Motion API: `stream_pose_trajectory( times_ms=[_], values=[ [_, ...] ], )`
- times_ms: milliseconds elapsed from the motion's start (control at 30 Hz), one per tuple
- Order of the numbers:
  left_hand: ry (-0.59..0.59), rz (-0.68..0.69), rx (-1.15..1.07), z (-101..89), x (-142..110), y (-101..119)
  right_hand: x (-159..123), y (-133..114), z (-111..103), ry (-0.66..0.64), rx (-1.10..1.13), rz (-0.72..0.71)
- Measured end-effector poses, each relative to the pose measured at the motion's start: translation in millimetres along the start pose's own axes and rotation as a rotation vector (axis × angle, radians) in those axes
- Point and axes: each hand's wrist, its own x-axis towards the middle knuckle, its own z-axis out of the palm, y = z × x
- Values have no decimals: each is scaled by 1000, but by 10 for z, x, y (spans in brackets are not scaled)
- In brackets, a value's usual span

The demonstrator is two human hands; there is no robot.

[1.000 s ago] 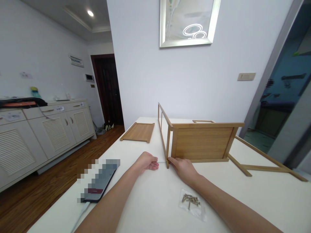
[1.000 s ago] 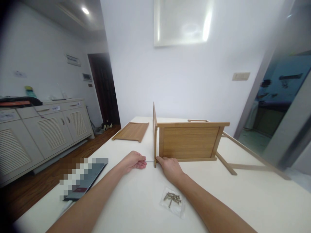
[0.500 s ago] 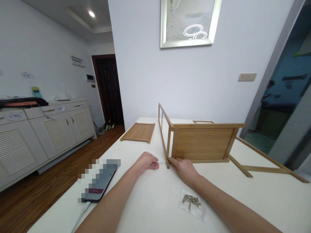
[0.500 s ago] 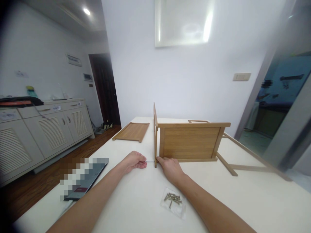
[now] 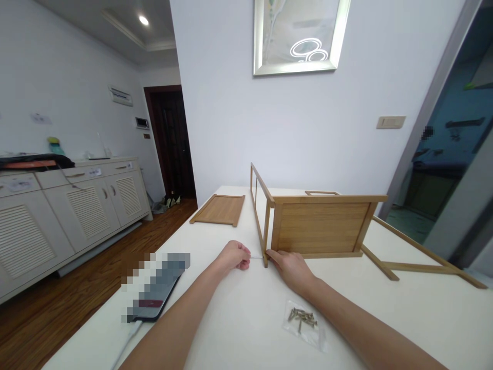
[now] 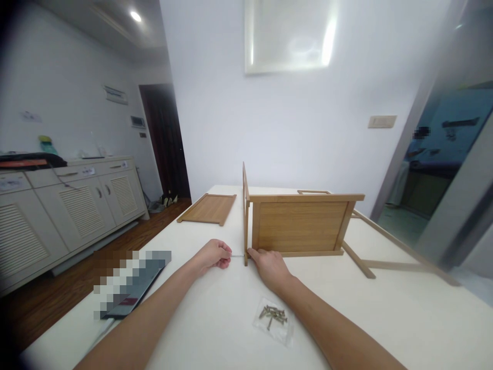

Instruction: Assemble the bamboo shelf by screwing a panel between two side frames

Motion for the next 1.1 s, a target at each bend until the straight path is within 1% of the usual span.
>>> stream_pose_trajectory(
  times_ms=[200, 433, 567, 867, 1100],
  values=[
    [-6, -3, 42, 6, -31, 19, 1, 2, 4, 2, -1, -7],
    [-84, -49, 25, -45, -20, -6, 3, -5, 6, 8, -2, 6],
    [-105, -59, 11, -52, -5, -17, 2, -8, 4, 9, -3, 6],
    [-83, -67, -1, -43, 14, -19, 0, -2, 6, 7, -4, 8],
    [-73, -54, 32, -39, 18, -31, 4, -2, 14, 11, -6, 11]
  ],
)
